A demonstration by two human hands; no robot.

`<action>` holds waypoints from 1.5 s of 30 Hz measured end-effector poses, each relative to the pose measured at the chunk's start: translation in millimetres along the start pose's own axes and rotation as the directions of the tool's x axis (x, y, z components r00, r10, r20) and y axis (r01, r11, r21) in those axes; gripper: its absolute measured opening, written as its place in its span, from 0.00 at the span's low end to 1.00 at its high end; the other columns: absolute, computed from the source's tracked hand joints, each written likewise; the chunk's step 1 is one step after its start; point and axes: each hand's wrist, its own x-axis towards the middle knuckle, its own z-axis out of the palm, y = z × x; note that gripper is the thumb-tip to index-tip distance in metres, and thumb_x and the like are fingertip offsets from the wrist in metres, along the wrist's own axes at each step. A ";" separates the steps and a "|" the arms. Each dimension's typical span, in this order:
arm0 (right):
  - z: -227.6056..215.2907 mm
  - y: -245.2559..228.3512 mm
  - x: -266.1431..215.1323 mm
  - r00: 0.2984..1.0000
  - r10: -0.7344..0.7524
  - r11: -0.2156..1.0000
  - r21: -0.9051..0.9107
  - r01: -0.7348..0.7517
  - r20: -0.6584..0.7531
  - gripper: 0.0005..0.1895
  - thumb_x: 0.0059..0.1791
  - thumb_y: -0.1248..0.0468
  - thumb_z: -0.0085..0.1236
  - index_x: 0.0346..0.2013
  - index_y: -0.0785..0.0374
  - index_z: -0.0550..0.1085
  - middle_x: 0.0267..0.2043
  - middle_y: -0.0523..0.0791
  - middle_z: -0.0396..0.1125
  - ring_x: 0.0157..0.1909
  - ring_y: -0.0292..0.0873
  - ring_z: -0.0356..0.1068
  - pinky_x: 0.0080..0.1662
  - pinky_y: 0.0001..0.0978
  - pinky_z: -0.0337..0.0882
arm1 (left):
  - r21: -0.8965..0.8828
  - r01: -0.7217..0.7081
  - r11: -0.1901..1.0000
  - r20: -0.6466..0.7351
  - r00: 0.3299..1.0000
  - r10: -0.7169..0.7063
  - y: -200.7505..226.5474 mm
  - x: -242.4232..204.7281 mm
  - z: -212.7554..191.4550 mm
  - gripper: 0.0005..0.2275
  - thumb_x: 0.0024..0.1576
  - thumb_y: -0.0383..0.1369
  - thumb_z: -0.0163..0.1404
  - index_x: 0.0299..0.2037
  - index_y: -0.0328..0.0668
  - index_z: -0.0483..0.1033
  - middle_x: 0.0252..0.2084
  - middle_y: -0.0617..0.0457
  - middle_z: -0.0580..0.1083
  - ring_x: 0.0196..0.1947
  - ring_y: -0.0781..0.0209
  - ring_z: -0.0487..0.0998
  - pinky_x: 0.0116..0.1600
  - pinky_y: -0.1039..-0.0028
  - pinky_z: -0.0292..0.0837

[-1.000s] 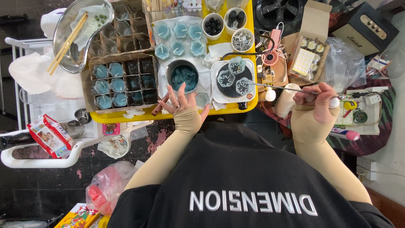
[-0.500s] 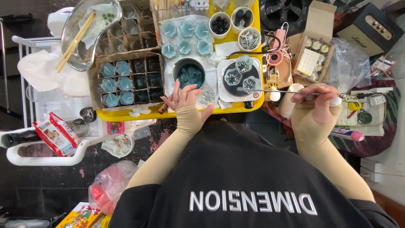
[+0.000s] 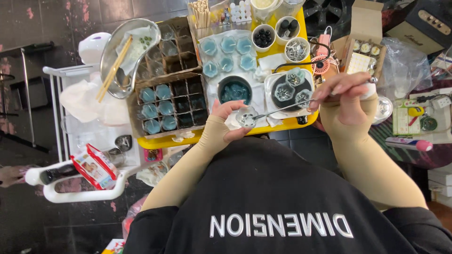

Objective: Preparing and pouring blue wax into small decorative molds.

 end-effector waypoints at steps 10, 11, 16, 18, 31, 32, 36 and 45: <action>69.3 10.3 42.9 0.965 0.095 0.993 -0.086 -0.077 0.244 0.18 0.60 0.52 0.55 0.40 0.65 0.70 0.41 0.51 0.68 0.36 0.43 0.73 0.40 0.33 0.74 | 0.255 -0.227 0.940 0.203 0.963 0.178 -1.0 26.7 -61.3 0.23 0.44 0.45 0.67 0.49 0.51 0.79 0.54 0.52 0.78 0.67 0.54 0.72 0.77 0.36 0.27; 70.8 15.1 44.5 0.960 0.102 0.991 -0.106 -0.077 0.262 0.18 0.60 0.52 0.55 0.39 0.66 0.71 0.40 0.51 0.69 0.36 0.43 0.73 0.41 0.32 0.74 | 0.249 -0.248 0.936 0.219 0.956 0.195 -6.6 28.0 -63.5 0.24 0.43 0.46 0.67 0.49 0.51 0.79 0.55 0.50 0.78 0.66 0.54 0.72 0.77 0.36 0.28; 89.8 20.3 48.2 0.960 0.116 0.977 -0.202 -0.065 0.254 0.16 0.60 0.54 0.56 0.40 0.66 0.71 0.36 0.50 0.69 0.36 0.42 0.72 0.40 0.31 0.74 | 0.258 -0.315 0.913 0.279 0.929 0.241 -10.0 33.9 -81.7 0.24 0.42 0.47 0.67 0.48 0.52 0.80 0.53 0.49 0.79 0.66 0.55 0.73 0.77 0.35 0.28; 99.1 18.4 45.2 0.966 0.165 0.957 -0.269 -0.108 0.198 0.16 0.60 0.56 0.57 0.38 0.66 0.71 0.37 0.49 0.69 0.34 0.42 0.72 0.42 0.33 0.74 | 0.279 -0.335 0.900 0.238 0.932 0.273 -9.1 34.9 -88.4 0.23 0.42 0.48 0.67 0.47 0.52 0.80 0.53 0.49 0.78 0.66 0.55 0.72 0.75 0.33 0.26; 118.2 36.6 30.6 0.990 0.088 0.960 -0.275 -0.054 0.113 0.14 0.61 0.57 0.55 0.39 0.65 0.71 0.36 0.48 0.71 0.35 0.40 0.73 0.40 0.30 0.75 | 0.287 -0.369 0.884 0.330 0.904 0.270 -14.6 41.1 -110.3 0.22 0.43 0.47 0.67 0.46 0.53 0.80 0.44 0.60 0.81 0.66 0.56 0.71 0.74 0.34 0.21; 119.5 35.9 28.2 0.988 0.108 0.952 -0.299 -0.071 0.109 0.14 0.60 0.57 0.55 0.39 0.66 0.72 0.37 0.48 0.70 0.37 0.41 0.72 0.41 0.31 0.75 | 0.295 -0.373 0.880 0.332 0.903 0.272 -15.8 41.3 -110.0 0.22 0.43 0.47 0.67 0.46 0.53 0.80 0.44 0.61 0.81 0.66 0.57 0.71 0.74 0.35 0.22; 118.9 42.7 16.6 0.998 0.055 0.969 -0.241 -0.057 -0.013 0.15 0.61 0.56 0.55 0.39 0.65 0.71 0.40 0.48 0.71 0.36 0.41 0.74 0.41 0.31 0.76 | 0.276 -0.396 0.876 0.362 0.887 0.287 -14.6 41.6 -109.9 0.20 0.45 0.46 0.66 0.46 0.53 0.80 0.45 0.62 0.80 0.66 0.57 0.71 0.74 0.35 0.21; 128.3 35.2 4.6 0.999 0.015 0.957 -0.290 -0.003 0.037 0.14 0.60 0.58 0.56 0.38 0.67 0.72 0.37 0.49 0.71 0.36 0.42 0.73 0.41 0.30 0.74 | 0.270 -0.396 0.877 0.382 0.881 0.280 -14.0 33.5 -109.1 0.20 0.44 0.46 0.67 0.45 0.54 0.80 0.44 0.64 0.80 0.65 0.58 0.72 0.73 0.34 0.20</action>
